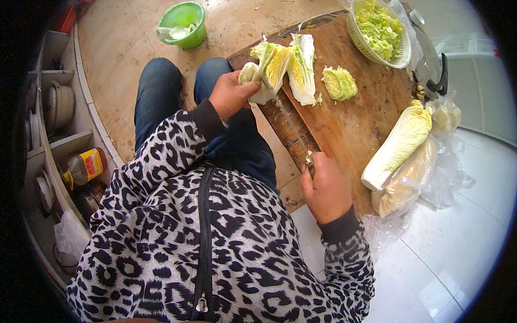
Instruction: The person sits on the floor and uses a cleaver to chop napa cabbage on a wooden cutting board. They remove outer leaves, slice the cabbage into small pieces, and transfer the chopped pieces into a white colander.
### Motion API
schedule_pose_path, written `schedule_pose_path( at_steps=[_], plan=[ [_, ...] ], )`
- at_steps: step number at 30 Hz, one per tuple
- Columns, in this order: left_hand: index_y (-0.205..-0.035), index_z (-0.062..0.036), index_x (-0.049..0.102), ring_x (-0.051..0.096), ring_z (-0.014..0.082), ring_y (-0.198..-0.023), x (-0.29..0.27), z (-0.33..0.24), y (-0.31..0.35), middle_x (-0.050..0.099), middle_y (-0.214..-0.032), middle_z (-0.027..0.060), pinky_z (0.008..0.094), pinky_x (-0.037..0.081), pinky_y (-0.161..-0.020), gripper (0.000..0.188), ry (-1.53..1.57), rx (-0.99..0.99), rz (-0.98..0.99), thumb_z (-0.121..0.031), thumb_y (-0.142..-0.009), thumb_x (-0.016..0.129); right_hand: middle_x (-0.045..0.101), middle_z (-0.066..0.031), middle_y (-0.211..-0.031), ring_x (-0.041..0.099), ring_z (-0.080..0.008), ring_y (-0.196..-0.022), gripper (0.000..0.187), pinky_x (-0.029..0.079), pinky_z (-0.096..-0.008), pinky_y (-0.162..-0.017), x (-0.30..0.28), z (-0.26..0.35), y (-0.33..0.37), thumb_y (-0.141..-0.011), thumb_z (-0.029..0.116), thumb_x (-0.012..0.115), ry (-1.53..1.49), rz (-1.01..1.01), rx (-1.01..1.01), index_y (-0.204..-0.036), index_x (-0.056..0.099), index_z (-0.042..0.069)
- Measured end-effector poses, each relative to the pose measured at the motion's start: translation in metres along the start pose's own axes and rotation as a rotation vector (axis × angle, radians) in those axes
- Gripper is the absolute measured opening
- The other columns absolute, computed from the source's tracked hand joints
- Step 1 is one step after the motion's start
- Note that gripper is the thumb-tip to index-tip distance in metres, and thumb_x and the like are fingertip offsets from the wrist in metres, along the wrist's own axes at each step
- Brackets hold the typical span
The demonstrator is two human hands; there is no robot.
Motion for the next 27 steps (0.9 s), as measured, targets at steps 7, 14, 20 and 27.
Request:
schedule_pose_path(
  at_steps=[7,14,20,27],
  plan=[
    [-0.100,-0.0035,0.074,0.073,0.0294,-0.083,0.010,0.017,-0.014,0.075,-0.091,0.0176,0.0375,0.055,-0.075,0.020,-0.089,0.338,-0.026,-0.019,-0.087,0.074,0.053,-0.0110,-0.083,0.063,-0.0323,-0.073,0.024,0.052,-0.0430,-0.060,-0.002,0.017,0.008,-0.084,0.011,0.068,0.493,-0.015,-0.067,-0.105,0.056,0.009],
    [-0.099,-0.0026,0.074,0.073,0.0292,-0.080,0.012,0.014,-0.013,0.074,-0.088,0.0180,0.0373,0.055,-0.075,0.021,-0.143,0.236,-0.018,-0.020,-0.087,0.072,0.059,-0.0156,-0.093,0.064,-0.0388,-0.083,0.028,0.051,-0.0488,-0.066,0.007,0.014,0.018,-0.087,0.010,0.067,0.390,-0.002,0.070,-0.112,0.055,0.008],
    [-0.096,0.0034,0.071,0.071,0.0235,-0.072,0.025,-0.023,-0.007,0.073,-0.079,0.0174,0.0362,0.055,-0.070,0.027,-0.120,0.140,-0.032,-0.020,-0.082,0.070,0.064,-0.0164,-0.090,0.065,-0.0399,-0.078,0.020,0.052,-0.0446,-0.064,0.032,0.009,0.030,-0.094,0.016,0.065,0.035,-0.210,0.200,-0.108,0.057,0.006],
    [-0.100,0.0043,0.071,0.070,0.0152,-0.074,0.038,-0.037,0.001,0.073,-0.082,0.0112,0.0302,0.055,-0.069,0.031,0.051,0.028,-0.009,-0.019,-0.080,0.072,0.062,-0.0163,-0.076,0.060,-0.0307,-0.063,0.019,0.048,-0.0408,-0.060,0.032,-0.003,0.037,-0.099,0.018,0.063,-0.501,-0.190,0.474,-0.107,0.056,0.001]
  ],
)
Point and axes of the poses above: each hand's wrist, its own y-axis away from the middle knuckle, its own x-axis out of the palm, z = x × y, the point moved 2 cm from there along -y, towards the middle knuckle
